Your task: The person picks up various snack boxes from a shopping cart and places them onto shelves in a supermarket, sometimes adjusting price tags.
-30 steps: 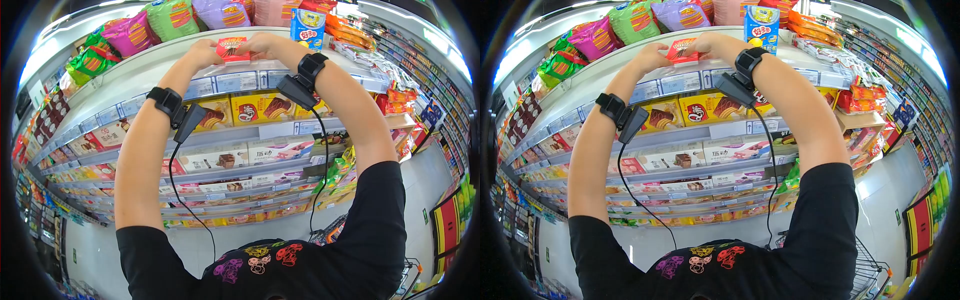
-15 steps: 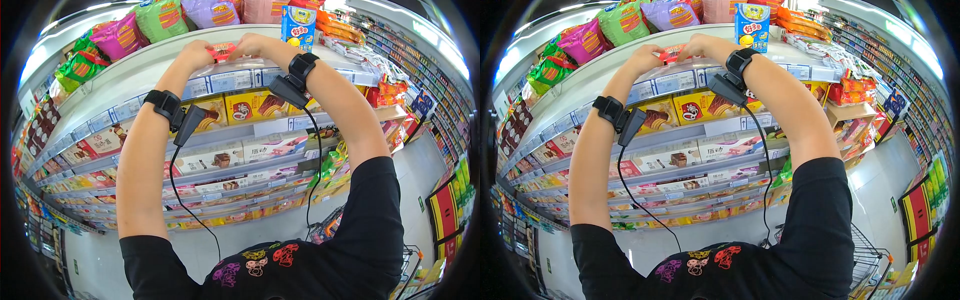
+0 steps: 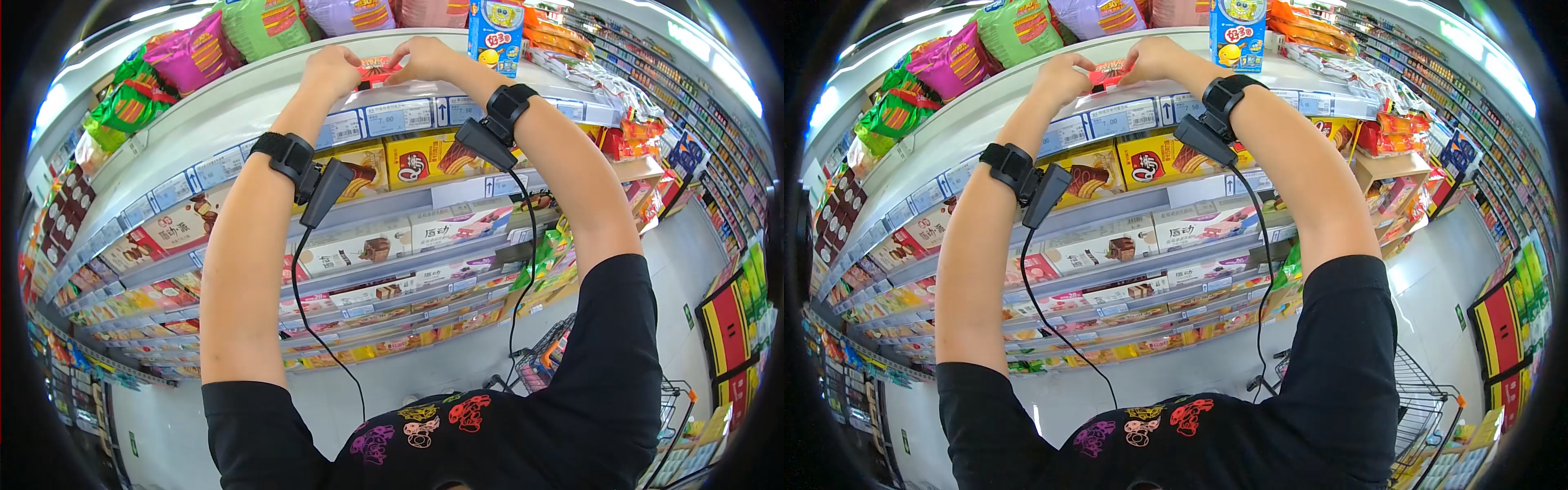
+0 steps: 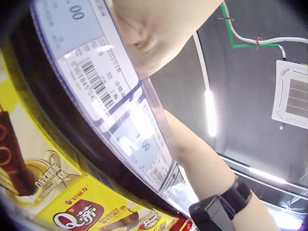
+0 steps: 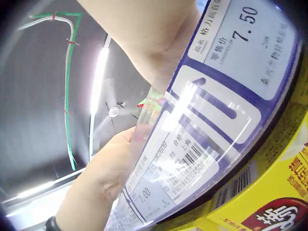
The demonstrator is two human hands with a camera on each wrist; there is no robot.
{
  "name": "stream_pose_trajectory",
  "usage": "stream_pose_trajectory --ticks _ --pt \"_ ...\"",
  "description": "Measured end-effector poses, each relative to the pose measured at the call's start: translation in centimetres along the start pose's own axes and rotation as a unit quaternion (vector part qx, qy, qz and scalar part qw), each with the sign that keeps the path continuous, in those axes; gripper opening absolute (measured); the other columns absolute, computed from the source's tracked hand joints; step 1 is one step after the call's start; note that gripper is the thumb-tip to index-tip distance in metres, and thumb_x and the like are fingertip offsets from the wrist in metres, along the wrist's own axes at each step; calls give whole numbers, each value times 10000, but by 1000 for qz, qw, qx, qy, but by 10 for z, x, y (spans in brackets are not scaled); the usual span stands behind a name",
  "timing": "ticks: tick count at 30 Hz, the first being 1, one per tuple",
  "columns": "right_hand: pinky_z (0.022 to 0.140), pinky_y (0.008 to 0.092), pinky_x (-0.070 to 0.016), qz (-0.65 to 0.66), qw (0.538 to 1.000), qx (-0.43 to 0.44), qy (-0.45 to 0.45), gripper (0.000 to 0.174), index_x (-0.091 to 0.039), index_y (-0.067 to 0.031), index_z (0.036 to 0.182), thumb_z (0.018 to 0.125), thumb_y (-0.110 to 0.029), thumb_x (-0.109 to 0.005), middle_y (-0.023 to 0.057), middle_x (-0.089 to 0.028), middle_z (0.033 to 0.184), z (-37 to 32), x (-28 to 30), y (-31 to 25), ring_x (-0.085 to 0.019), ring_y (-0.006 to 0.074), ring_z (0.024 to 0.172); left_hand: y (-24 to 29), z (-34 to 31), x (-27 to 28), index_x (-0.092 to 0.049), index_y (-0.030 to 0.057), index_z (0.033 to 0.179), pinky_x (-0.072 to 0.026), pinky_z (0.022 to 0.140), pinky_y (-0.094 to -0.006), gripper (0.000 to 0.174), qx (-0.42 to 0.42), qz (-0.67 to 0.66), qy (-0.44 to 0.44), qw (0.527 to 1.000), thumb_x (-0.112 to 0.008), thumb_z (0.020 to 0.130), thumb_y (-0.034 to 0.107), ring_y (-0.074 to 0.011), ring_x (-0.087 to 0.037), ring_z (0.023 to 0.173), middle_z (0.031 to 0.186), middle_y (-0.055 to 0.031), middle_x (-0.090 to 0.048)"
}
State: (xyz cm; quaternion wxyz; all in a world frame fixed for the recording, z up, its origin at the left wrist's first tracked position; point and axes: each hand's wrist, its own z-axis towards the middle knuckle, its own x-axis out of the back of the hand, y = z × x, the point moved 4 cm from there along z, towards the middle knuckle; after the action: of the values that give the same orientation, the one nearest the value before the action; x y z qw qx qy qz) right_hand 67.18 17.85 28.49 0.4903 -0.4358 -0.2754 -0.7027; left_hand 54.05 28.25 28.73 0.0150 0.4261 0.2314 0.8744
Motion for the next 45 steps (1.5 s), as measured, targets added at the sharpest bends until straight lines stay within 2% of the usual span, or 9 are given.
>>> stream_pose_trajectory --ticks 11,18,21,24,28,35,37,43,45 --pt "722 352 -477 -70 997 -1 -18 406 -687 -123 890 650 -449 -710 112 -643 826 -5 8 -9 -621 250 759 -3 11 -11 -685 119 931 -449 853 -345 252 -51 3 -54 997 -562 712 138 -273 -595 951 978 -149 -634" --pt "720 365 -478 -99 991 50 73 281 -647 -112 919 710 -300 -650 105 -647 846 -21 28 -18 -617 256 776 1 3 2 -629 53 983 -454 807 -376 288 -65 -39 89 993 -539 736 170 -308 -592 913 940 -178 -630" --pt "759 380 -478 -28 993 15 112 249 -653 -117 913 699 -237 -606 114 -644 912 -54 62 -41 -607 273 872 7 -4 9 -605 42 988 -450 792 -392 289 -131 -42 224 965 -523 744 175 -318 -581 902 937 -165 -620" --pt "658 356 -487 4 978 59 201 197 -645 -100 864 722 -223 -584 94 -648 793 -104 87 -61 -626 249 739 50 -51 27 -605 55 940 -431 808 -398 230 -278 54 374 883 -520 739 126 -297 -567 911 956 -129 -606" --pt "599 347 -481 86 968 31 233 184 -635 -84 846 740 -224 -580 93 -632 732 -224 96 -73 -618 256 669 101 -127 1 -596 39 975 -406 834 -392 223 -372 -46 406 834 -563 758 80 -294 -555 916 950 -111 -614" --pt "670 379 -467 212 976 17 -49 240 -621 -76 931 767 -250 -594 109 -626 835 -487 31 -84 -596 282 758 185 -310 -175 -586 20 955 -405 820 -389 233 -353 -209 149 900 -556 724 7 -316 -548 906 963 -122 -600" --pt "673 364 -476 328 937 -87 -84 222 -616 -70 942 770 -206 -587 118 -625 827 -562 8 -70 -599 267 743 225 -367 -220 -586 31 942 -408 815 -383 240 -355 -245 38 901 -558 705 1 -312 -548 906 960 -120 -593" --pt "663 343 -488 395 842 -367 -28 222 -606 -56 954 752 -142 -570 131 -637 795 -768 -43 -43 -622 235 716 316 -512 -330 -579 45 953 -424 810 -375 253 -355 -292 -253 851 -587 701 41 -294 -553 904 935 -122 -584" --pt "664 340 -491 336 826 -453 -3 231 -605 -56 957 746 -145 -575 132 -639 786 -830 -49 -33 -626 239 712 335 -549 -362 -575 33 972 -442 783 -362 263 -318 -312 -344 827 -595 711 55 -281 -563 890 930 -126 -586"
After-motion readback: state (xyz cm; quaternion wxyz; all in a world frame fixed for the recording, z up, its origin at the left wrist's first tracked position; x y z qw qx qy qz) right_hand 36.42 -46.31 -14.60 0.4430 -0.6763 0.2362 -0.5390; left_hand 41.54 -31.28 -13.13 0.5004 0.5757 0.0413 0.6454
